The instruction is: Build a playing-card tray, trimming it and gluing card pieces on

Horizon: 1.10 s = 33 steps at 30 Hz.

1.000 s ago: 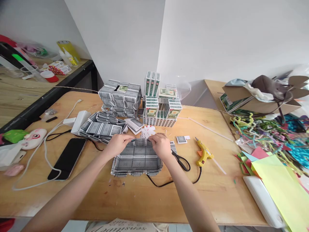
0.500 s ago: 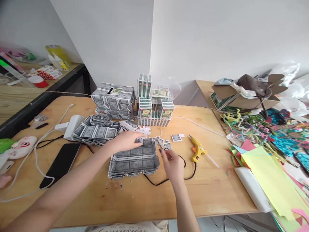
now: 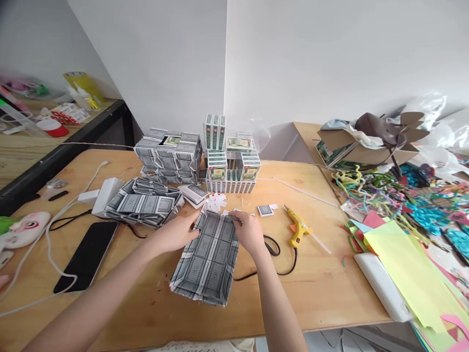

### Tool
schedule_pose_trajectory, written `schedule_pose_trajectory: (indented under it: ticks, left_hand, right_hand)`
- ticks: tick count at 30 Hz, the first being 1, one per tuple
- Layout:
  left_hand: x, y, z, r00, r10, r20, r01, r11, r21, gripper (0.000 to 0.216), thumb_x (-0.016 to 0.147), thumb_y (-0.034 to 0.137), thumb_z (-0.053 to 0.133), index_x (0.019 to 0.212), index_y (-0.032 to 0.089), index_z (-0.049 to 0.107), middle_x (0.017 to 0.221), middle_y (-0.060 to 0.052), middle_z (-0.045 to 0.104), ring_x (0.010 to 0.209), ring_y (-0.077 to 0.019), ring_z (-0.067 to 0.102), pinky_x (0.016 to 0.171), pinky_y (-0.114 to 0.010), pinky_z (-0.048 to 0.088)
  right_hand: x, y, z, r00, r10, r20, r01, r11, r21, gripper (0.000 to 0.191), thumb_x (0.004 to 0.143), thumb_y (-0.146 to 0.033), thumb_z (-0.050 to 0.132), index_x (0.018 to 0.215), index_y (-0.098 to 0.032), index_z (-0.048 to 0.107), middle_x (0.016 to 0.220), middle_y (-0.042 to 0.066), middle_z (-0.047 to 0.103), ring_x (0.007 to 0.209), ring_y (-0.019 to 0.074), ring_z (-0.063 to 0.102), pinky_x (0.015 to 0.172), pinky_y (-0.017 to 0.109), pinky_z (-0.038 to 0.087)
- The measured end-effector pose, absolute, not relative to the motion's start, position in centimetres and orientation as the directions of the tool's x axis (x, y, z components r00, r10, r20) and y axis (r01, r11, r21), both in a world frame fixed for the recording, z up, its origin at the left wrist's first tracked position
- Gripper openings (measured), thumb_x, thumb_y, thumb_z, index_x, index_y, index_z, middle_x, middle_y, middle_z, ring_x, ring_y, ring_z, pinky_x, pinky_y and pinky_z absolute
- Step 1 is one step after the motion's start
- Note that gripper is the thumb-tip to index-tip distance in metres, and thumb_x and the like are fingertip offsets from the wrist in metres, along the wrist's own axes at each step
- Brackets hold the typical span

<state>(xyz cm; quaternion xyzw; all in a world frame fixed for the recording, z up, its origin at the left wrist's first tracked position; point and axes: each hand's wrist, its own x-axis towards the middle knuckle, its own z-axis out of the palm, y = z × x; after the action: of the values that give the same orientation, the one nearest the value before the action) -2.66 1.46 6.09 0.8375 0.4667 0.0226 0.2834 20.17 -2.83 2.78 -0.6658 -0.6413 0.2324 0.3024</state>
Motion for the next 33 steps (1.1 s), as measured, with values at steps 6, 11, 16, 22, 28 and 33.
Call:
schedule_pose_trajectory:
  ticks: [6,11,16,22,28,33]
  left_hand:
    - [-2.8,0.4,4.3,0.305,0.951,0.052,0.685,-0.257,0.682,0.043,0.080,0.029,0.047,0.122,0.020,0.054,0.121,-0.008,0.058,0.110,-0.0231,0.055,0.093,-0.033,0.042]
    - [-2.2,1.0,2.7,0.228,0.970,0.084,0.480,-0.187,0.857,0.033,0.082,0.029,0.047,0.108,0.017,0.064,0.114,-0.007,0.063,0.106,-0.0187,0.057,0.096,-0.031,0.042]
    - [-2.3,1.5,1.1,0.197,0.979,0.055,0.318,-0.117,0.941,0.029,0.082,0.034,0.050,0.095,0.017,0.068,0.107,-0.007,0.066,0.105,-0.0199,0.058,0.097,-0.034,0.042]
    - [-2.5,0.9,-0.4,0.259,0.966,0.006,0.073,-0.025,0.997,0.033,0.085,0.038,0.042,0.084,0.016,0.067,0.109,-0.008,0.065,0.107,-0.0224,0.057,0.097,-0.039,0.041]
    - [-3.0,0.5,-1.2,0.292,0.956,-0.013,0.047,0.000,0.999,0.036,0.081,0.048,0.043,0.069,0.017,0.059,0.106,-0.009,0.064,0.110,-0.0254,0.055,0.095,-0.041,0.042]
    - [-3.0,1.1,-1.4,0.363,0.931,-0.038,0.010,0.037,0.999,0.033,0.080,0.046,0.046,0.067,0.018,0.056,0.107,-0.008,0.062,0.111,-0.0241,0.054,0.097,-0.039,0.040]
  right_hand:
    - [19.7,-1.5,2.5,-0.026,0.999,0.028,0.663,0.038,-0.748,0.026,0.077,-0.019,0.050,0.091,-0.028,0.070,0.094,-0.001,0.071,0.087,0.0183,0.065,0.078,0.031,0.050]
    - [19.7,-1.3,2.2,-0.021,1.000,-0.003,0.641,0.011,-0.767,0.025,0.077,-0.020,0.051,0.091,-0.027,0.071,0.092,-0.001,0.071,0.087,0.0187,0.065,0.080,0.032,0.049]
    - [19.7,-1.3,1.7,-0.010,1.000,-0.021,0.618,-0.010,-0.786,0.024,0.076,-0.020,0.052,0.089,-0.028,0.071,0.091,-0.002,0.071,0.086,0.0187,0.065,0.081,0.033,0.049]
    - [19.2,-1.9,1.0,0.041,0.998,-0.045,0.516,-0.060,-0.855,0.022,0.074,-0.020,0.055,0.087,-0.025,0.072,0.090,0.001,0.072,0.087,0.0196,0.066,0.081,0.034,0.050]
    - [18.2,-2.3,1.0,0.095,0.995,-0.020,0.521,-0.067,-0.851,0.023,0.073,-0.016,0.056,0.084,-0.028,0.072,0.090,-0.001,0.072,0.091,0.0195,0.065,0.087,0.037,0.048]
    - [17.9,-2.2,1.1,0.103,0.994,-0.044,0.505,-0.090,-0.858,0.021,0.073,-0.017,0.056,0.081,-0.027,0.072,0.090,-0.001,0.072,0.090,0.0184,0.065,0.087,0.034,0.048]
